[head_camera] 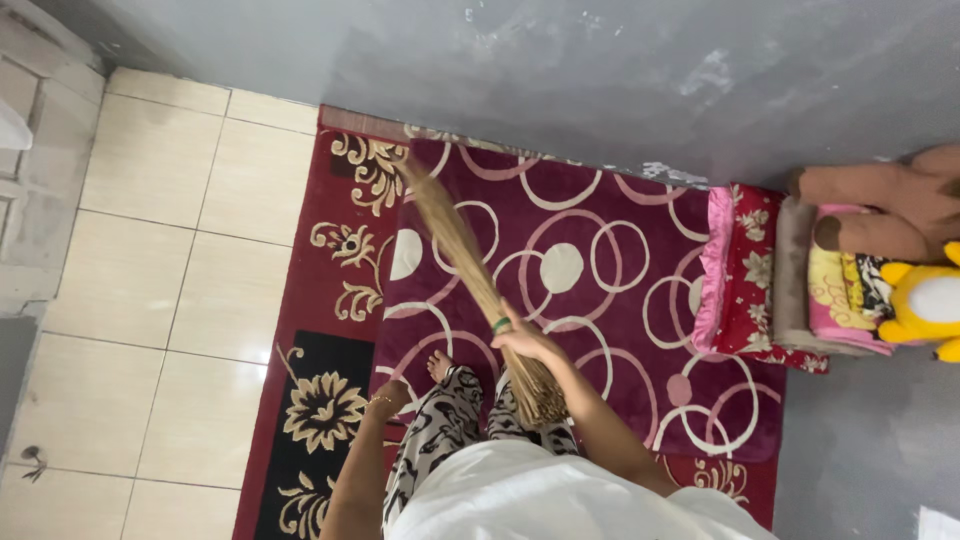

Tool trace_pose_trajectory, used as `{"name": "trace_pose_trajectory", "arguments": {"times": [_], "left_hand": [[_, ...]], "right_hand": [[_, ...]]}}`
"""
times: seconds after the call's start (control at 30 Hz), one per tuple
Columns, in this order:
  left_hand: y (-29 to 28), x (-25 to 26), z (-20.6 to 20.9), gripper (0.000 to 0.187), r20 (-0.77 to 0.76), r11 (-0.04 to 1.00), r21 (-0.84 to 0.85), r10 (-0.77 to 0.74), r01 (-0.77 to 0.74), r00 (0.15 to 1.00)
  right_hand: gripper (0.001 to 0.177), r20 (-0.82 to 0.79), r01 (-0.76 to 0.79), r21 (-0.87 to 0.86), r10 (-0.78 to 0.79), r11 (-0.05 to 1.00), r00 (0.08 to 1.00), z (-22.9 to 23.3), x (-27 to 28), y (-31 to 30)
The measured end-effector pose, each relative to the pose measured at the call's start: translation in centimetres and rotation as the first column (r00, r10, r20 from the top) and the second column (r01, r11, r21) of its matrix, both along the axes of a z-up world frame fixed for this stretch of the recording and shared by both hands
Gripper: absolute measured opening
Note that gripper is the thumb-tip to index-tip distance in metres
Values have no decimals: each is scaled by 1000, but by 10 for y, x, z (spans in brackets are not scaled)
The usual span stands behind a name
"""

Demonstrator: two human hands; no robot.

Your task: The person sweeps the floor with a bundle of sticks and then sits down to organize bags and a small white box on a patterned rug.

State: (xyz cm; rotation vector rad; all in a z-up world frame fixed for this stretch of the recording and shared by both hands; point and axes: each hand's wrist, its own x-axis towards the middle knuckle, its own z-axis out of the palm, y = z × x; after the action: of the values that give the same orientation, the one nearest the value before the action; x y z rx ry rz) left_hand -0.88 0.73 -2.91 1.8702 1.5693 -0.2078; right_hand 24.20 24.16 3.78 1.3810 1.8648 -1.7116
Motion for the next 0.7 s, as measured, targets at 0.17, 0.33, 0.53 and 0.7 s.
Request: {"name": "trace_pose_trajectory", "arguments": {"times": [0.17,0.33,0.53,0.7], "left_hand": [[7,-1,-2,25,-72,985,-103,129,-136,989],[16,11,-4,30,36,917,-132,385,-377,922],[29,49,-6,32,87,963,-62,268,-264,959],[32,81,2,33,173,861,-208,500,-465,848]], "right_hand": [[113,150,187,-5,-184,982,971,-1,57,0],[114,280,425,-32,-400,905,873,28,117,4],[115,319,441,86,-444,893,837,30,208,2],[110,266,530,197,-566,825,780,28,269,-6]]}}
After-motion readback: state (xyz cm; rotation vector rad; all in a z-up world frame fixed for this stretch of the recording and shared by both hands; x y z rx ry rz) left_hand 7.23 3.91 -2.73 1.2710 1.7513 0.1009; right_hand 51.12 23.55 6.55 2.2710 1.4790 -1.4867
